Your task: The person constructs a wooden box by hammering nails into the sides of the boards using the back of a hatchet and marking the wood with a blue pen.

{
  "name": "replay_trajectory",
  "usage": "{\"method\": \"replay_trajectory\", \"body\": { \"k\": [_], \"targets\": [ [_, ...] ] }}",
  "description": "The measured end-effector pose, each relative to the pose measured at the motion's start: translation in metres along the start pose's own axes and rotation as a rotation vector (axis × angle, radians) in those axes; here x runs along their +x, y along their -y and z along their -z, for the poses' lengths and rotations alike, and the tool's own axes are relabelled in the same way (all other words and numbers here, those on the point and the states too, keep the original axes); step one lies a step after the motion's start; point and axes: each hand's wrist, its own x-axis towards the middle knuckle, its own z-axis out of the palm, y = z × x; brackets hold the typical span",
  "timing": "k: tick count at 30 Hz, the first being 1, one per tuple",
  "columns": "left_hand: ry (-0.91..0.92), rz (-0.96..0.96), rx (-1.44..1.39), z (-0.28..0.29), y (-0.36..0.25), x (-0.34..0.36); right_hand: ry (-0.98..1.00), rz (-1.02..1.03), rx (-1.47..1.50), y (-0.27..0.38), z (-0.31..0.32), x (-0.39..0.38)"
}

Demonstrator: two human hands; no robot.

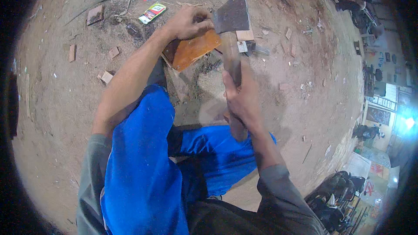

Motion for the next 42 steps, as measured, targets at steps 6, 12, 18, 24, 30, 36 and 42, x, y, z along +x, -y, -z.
{"method": "replay_trajectory", "body": {
  "k": [6,12,18,24,30,36,42],
  "targets": [
    [-0.121,-0.154,0.192,-0.004,0.016,0.001,-0.135,-0.027,0.171,0.026,-0.005,-0.006],
    [0.008,-0.008,0.085,0.001,0.006,0.002,-0.013,-0.033,0.159,0.024,-0.001,0.002],
    [-0.093,-0.029,0.012,-0.005,0.010,0.002,0.028,0.004,0.127,0.017,-0.003,0.003],
    [0.037,0.048,0.128,0.006,-0.002,-0.002,-0.037,-0.038,0.174,0.046,0.004,0.004],
    [-0.033,-0.050,0.130,0.000,0.006,0.004,-0.007,0.015,0.191,0.035,0.009,0.009],
    [-0.049,-0.100,0.183,0.005,0.005,0.001,0.006,-0.152,0.091,0.054,0.026,-0.003],
    [0.087,-0.084,0.222,0.006,0.004,0.003,0.019,-0.111,0.163,0.016,-0.001,-0.013]
  ]
}}
